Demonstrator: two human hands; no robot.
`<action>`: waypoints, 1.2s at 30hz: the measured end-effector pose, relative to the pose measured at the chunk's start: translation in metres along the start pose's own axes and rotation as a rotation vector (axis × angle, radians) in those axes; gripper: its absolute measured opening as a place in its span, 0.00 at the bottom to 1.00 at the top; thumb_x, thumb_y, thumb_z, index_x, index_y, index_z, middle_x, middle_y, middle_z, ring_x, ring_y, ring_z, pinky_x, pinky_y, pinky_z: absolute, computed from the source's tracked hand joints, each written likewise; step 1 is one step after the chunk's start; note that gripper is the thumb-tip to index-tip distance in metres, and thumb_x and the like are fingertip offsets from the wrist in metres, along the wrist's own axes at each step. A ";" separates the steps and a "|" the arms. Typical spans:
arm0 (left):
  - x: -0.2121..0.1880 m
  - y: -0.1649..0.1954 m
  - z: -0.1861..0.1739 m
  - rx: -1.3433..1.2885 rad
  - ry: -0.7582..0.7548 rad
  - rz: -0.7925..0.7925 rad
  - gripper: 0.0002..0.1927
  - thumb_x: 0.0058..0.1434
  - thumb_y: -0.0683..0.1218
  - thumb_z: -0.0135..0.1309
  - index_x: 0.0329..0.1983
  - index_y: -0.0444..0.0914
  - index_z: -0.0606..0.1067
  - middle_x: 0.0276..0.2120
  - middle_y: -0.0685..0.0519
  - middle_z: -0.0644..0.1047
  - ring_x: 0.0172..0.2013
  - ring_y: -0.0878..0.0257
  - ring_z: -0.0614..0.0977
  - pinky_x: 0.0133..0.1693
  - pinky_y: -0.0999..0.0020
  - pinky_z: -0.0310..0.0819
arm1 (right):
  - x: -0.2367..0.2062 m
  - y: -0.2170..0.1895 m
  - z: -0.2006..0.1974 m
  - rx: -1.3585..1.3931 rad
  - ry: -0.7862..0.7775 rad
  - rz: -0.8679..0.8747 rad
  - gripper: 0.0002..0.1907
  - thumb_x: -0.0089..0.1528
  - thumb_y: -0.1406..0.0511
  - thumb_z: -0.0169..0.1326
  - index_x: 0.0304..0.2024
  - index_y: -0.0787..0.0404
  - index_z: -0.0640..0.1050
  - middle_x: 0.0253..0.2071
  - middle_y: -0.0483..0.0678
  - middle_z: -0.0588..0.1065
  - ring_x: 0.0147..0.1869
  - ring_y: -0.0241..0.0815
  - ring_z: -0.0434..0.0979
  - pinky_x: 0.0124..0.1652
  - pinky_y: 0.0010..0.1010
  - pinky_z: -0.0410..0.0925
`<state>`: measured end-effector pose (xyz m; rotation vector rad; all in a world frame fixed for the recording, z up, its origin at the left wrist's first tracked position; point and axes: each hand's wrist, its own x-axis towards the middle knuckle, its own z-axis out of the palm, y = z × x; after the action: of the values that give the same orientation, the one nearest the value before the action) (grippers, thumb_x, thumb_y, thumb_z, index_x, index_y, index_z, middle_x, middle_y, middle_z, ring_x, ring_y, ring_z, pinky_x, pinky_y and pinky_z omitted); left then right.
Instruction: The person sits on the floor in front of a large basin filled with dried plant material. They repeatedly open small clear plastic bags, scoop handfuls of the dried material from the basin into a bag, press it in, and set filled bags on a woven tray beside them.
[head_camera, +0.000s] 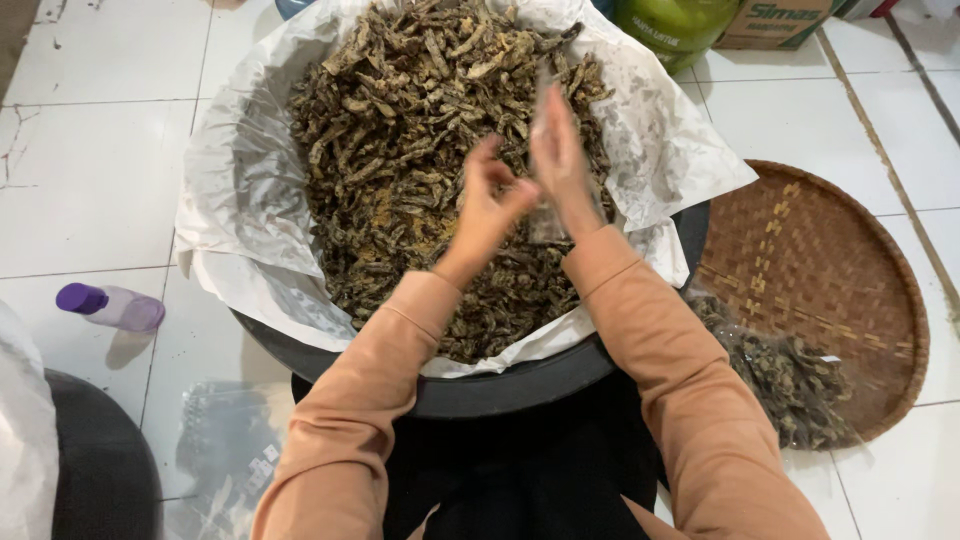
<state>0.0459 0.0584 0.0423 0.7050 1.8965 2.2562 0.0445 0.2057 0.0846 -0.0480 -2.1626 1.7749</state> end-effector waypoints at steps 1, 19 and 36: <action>0.013 -0.002 -0.017 -0.174 0.059 -0.113 0.56 0.57 0.60 0.66 0.80 0.48 0.46 0.55 0.50 0.65 0.55 0.56 0.72 0.54 0.53 0.71 | -0.004 0.000 0.009 -0.020 -0.105 -0.131 0.36 0.71 0.56 0.44 0.78 0.53 0.49 0.81 0.54 0.46 0.83 0.54 0.50 0.73 0.44 0.55; 0.041 -0.043 -0.209 -1.326 1.318 -0.475 0.39 0.55 0.67 0.60 0.66 0.48 0.66 0.57 0.50 0.66 0.53 0.55 0.68 0.46 0.48 0.72 | 0.066 -0.014 0.112 -0.828 -0.383 -0.457 0.22 0.69 0.66 0.56 0.66 0.54 0.70 0.68 0.56 0.66 0.69 0.59 0.69 0.60 0.48 0.69; 0.040 -0.042 -0.220 -1.859 1.208 -0.097 0.50 0.55 0.71 0.58 0.72 0.39 0.59 0.62 0.44 0.61 0.57 0.48 0.69 0.60 0.42 0.67 | 0.165 -0.019 0.315 -1.574 -0.679 -0.783 0.27 0.69 0.69 0.50 0.73 0.60 0.69 0.63 0.54 0.70 0.67 0.56 0.69 0.67 0.48 0.59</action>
<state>-0.0898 -0.1168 -0.0109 -1.0739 -0.8038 3.0094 -0.1960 -0.0570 0.0919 0.9372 -2.7729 -0.5980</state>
